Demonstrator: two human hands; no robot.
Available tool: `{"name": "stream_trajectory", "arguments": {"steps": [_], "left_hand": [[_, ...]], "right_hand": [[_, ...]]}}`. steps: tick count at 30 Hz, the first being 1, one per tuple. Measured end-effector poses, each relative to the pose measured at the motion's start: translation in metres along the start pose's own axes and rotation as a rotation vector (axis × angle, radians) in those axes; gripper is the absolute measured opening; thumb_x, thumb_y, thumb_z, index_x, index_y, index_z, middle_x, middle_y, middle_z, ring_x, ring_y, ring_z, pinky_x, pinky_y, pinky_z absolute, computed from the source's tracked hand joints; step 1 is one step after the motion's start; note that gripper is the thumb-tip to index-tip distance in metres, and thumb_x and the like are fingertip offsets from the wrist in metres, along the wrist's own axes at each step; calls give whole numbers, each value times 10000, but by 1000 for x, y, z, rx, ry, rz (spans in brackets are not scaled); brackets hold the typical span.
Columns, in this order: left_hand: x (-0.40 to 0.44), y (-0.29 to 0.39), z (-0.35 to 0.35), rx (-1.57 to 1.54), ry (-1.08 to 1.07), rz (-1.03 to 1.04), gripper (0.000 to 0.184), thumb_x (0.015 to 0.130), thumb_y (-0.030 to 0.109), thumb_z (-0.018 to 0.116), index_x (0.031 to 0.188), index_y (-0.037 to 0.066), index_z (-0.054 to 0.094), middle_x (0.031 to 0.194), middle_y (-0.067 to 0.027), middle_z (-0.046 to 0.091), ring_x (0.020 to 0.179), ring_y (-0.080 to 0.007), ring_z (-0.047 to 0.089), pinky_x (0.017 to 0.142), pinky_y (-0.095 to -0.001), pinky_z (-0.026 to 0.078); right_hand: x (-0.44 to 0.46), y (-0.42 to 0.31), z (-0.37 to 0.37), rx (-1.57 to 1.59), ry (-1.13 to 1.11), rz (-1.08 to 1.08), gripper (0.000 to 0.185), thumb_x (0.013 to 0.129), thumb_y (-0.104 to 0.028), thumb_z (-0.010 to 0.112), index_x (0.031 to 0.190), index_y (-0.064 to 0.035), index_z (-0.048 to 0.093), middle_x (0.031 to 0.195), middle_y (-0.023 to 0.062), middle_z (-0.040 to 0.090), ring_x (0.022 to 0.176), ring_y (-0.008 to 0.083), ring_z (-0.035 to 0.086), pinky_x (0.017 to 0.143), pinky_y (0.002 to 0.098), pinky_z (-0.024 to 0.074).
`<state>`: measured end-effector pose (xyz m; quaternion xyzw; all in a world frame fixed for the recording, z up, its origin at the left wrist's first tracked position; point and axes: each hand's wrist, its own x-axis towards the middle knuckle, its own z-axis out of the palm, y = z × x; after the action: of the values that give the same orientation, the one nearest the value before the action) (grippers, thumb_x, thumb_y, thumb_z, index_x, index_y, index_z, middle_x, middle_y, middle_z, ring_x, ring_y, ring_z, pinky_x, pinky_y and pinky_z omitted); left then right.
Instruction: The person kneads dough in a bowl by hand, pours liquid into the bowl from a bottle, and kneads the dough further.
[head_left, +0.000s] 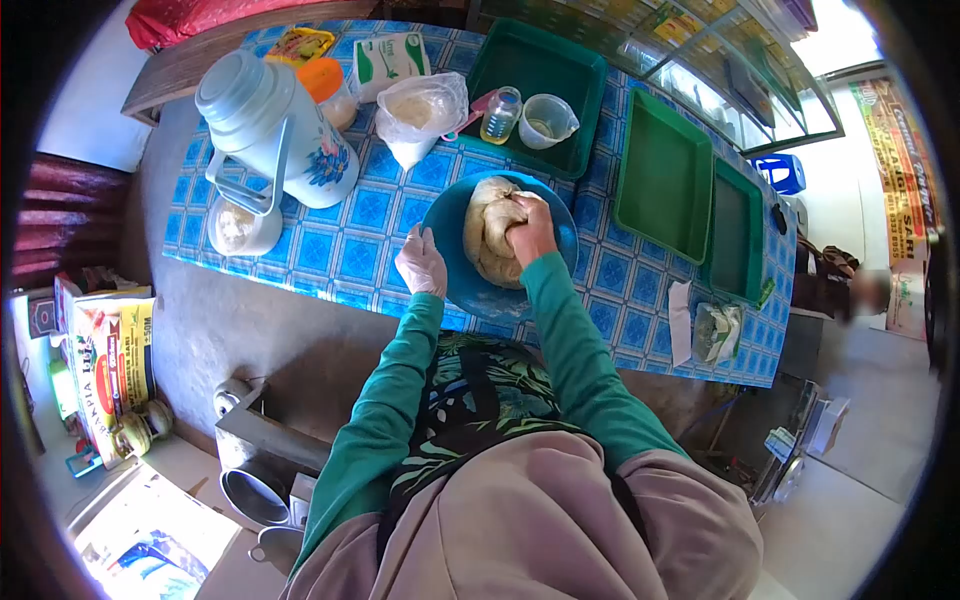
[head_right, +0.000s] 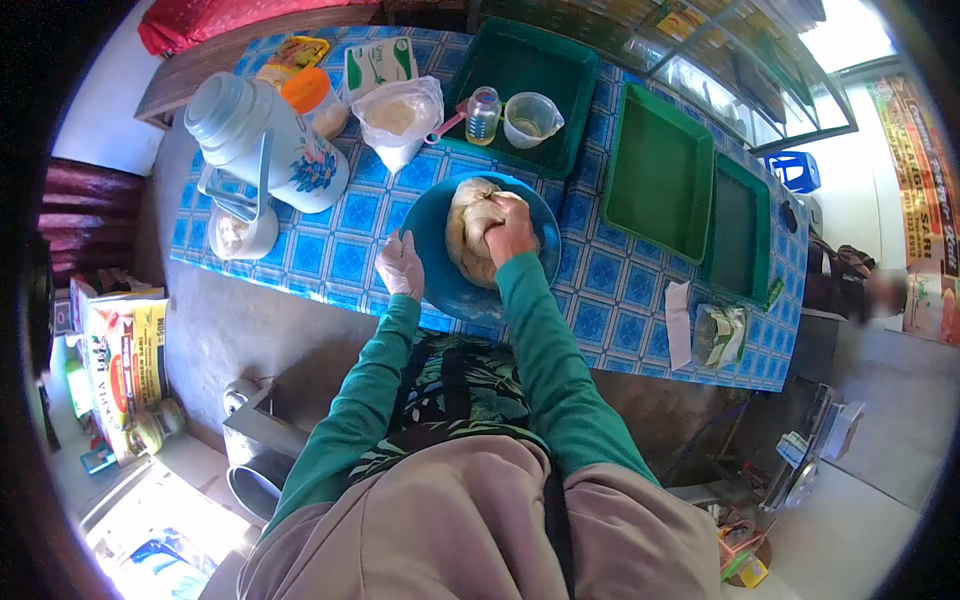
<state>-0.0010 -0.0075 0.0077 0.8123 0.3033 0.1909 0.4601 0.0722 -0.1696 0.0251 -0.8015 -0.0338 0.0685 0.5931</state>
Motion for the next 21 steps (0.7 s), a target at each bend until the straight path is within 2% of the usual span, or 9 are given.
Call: {"name": "stream_trajectory", "arguments": {"steps": [3,6,7,9,10,11,13,15,21], "left_hand": [[2,8,-8,139,-136,-37,326,873,208,511,1057,-54,576,782,-241,610,699,-323,621,650,-365,467],[3,3,-6,152,-122,42,318,877,202,497,1058,-47,578,791,-241,610,720,-348,614,655,-376,468],[3,1,-4,153,-123,38,318,877,202,497,1058,-47,578,791,-241,610,720,-348,614,655,-376,468],[4,-2,-2,163,-112,69,265,873,188,496,1031,-2,593,848,-236,615,779,-371,592,683,-415,467],[3,-4,-1,160,-120,67,265,873,188,496,1031,-2,593,848,-236,615,779,-371,592,683,-415,467],[3,0,-2,161,-137,42,255,866,179,507,1036,9,593,843,-227,613,777,-368,588,688,-416,465],[5,-1,1,157,-153,24,247,859,170,517,1041,19,593,839,-218,612,775,-365,584,692,-418,462],[5,-7,3,85,-80,100,235,849,147,533,1044,30,594,844,-199,609,776,-356,578,703,-418,457],[12,-2,1,133,-159,97,251,856,154,530,1052,12,593,835,-195,618,759,-330,598,682,-386,459]], "right_hand": [[-30,-31,-4,79,-112,-70,470,656,-2,565,1123,34,520,1041,203,552,953,329,527,838,394,416],[-49,-68,-4,-559,-263,-87,500,686,-24,568,1171,62,485,1163,222,498,1053,356,486,862,442,400],[-52,-86,-7,-560,-267,-84,500,686,-24,568,1171,62,485,1163,222,498,1053,356,486,862,442,400],[-55,-107,-15,-1244,-332,-658,540,682,-67,573,1196,56,468,1294,244,379,1202,355,377,895,496,370],[-41,-101,-19,-1255,-569,-802,621,676,-100,575,1251,64,405,1378,256,249,1279,368,269,955,531,311],[-29,-84,-18,-1260,-570,-791,621,676,-100,575,1251,64,405,1378,256,249,1279,368,269,955,531,311],[-4,-50,-11,-1187,-733,-1141,664,672,-123,565,1265,90,355,1363,260,269,1268,389,270,999,528,270],[11,-58,-6,-1089,-844,-1087,702,655,-136,570,1261,117,323,1340,271,283,1275,390,255,1031,502,239],[12,-35,33,-1483,-548,-1100,546,557,-208,610,1018,83,570,1063,307,523,1023,404,515,863,462,422]]}}
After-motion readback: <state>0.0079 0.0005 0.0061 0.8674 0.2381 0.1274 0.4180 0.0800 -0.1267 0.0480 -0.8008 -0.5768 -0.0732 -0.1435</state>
